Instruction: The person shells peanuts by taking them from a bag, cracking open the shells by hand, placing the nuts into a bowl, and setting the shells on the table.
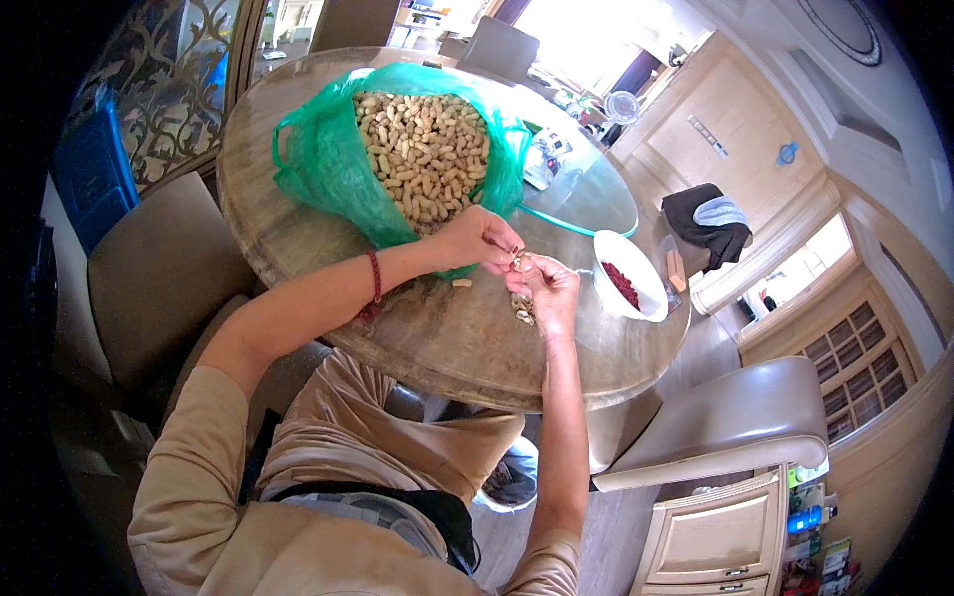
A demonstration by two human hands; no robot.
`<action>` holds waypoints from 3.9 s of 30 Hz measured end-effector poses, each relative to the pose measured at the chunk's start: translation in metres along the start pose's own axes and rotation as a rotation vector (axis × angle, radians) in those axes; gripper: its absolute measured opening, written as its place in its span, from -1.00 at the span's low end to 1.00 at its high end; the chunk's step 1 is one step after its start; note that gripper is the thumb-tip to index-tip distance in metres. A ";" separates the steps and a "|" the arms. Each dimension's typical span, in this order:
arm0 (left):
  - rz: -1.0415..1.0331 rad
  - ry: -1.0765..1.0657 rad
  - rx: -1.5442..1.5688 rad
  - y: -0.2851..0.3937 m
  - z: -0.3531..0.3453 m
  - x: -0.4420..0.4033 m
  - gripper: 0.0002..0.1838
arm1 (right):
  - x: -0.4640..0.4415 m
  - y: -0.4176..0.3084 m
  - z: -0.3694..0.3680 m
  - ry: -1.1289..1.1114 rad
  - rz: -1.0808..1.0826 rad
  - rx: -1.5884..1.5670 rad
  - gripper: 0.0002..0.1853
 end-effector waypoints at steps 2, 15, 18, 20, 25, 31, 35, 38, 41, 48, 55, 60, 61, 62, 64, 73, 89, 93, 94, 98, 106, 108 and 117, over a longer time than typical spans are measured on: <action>-0.001 -0.005 -0.011 0.000 0.000 0.000 -0.78 | 0.000 0.000 -0.002 -0.004 -0.007 0.001 -0.83; -0.448 -0.032 -0.683 0.011 -0.011 0.000 -0.84 | -0.002 0.011 0.000 -0.043 -0.294 -0.416 -0.85; -0.475 0.019 -0.615 0.013 -0.012 -0.001 -0.87 | -0.001 0.015 0.002 -0.050 -0.352 -0.561 -0.86; -0.370 0.022 -0.503 0.011 -0.008 -0.002 -0.85 | -0.001 0.014 0.000 -0.062 -0.363 -0.603 -0.85; -0.148 0.029 -0.242 0.006 -0.005 -0.002 -0.81 | 0.001 0.010 0.000 -0.083 -0.349 -0.542 -0.84; -0.116 0.087 -0.119 0.004 -0.004 -0.002 -0.78 | 0.001 0.009 -0.002 -0.074 -0.409 -0.596 -0.84; -0.156 0.117 -0.214 0.008 -0.005 -0.002 -0.79 | 0.000 0.010 -0.004 -0.087 -0.404 -0.635 -0.84; -0.138 0.144 -0.190 0.007 -0.005 -0.001 -0.79 | -0.001 0.012 -0.004 -0.069 -0.367 -0.594 -0.85; -0.122 0.172 -0.125 0.004 -0.005 -0.001 -0.79 | -0.002 0.012 -0.006 -0.085 -0.331 -0.570 -0.83; -0.022 0.272 0.064 -0.003 -0.006 0.000 -0.72 | -0.002 0.014 -0.014 -0.010 -0.202 -0.401 -0.82; -0.094 0.268 -0.025 -0.004 -0.005 -0.001 -0.70 | 0.001 0.008 -0.015 0.094 -0.141 -0.275 -0.85; -0.064 0.248 0.121 0.000 -0.004 -0.002 -0.74 | -0.001 0.004 -0.003 0.290 -0.039 -0.276 -0.88; -0.064 0.246 0.122 0.000 -0.004 -0.003 -0.74 | 0.000 0.002 -0.001 0.283 0.002 -0.288 -0.89; -0.055 0.223 0.088 -0.001 -0.004 -0.004 -0.75 | 0.000 0.001 -0.001 0.284 0.001 -0.288 -0.89; -0.045 0.199 0.055 -0.002 -0.006 -0.004 -0.75 | 0.002 -0.008 -0.004 0.309 0.156 0.004 -0.89; -0.041 0.145 -0.030 -0.004 -0.012 -0.003 -0.77 | 0.006 -0.013 -0.011 0.295 0.100 0.104 -0.89; -0.196 0.076 -0.197 -0.001 -0.015 -0.003 -0.78 | 0.004 -0.011 -0.009 0.210 0.087 -0.013 -0.85; -0.446 0.087 -0.613 0.013 -0.017 0.001 -0.77 | 0.005 -0.012 -0.010 0.203 0.090 -0.010 -0.87; -0.446 0.086 -0.612 0.013 -0.017 0.001 -0.77 | 0.005 -0.013 -0.011 0.205 0.089 -0.011 -0.88; -0.416 0.116 -0.571 0.009 -0.017 0.000 -0.76 | 0.005 -0.013 -0.013 0.203 0.063 -0.013 -0.89; -0.249 0.076 -0.611 0.011 -0.013 0.000 -0.77 | 0.001 -0.001 -0.003 0.199 -0.016 -0.230 -0.87; -0.250 0.086 -0.517 0.005 -0.013 -0.001 -0.75 | -0.001 0.002 -0.003 0.173 -0.074 -0.252 -0.87; -0.274 0.131 -0.431 0.006 -0.010 -0.003 -0.73 | -0.004 0.009 0.003 0.169 -0.001 -0.262 -0.91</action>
Point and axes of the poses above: each hand's wrist, its own x-axis away from the middle knuckle, its own z-axis out of the back of the hand, y = z × x, the point moved 3 cm from there along -x, towards the middle knuckle, and after that the axes turned 5 degrees about -z, right-handed, at the moved point
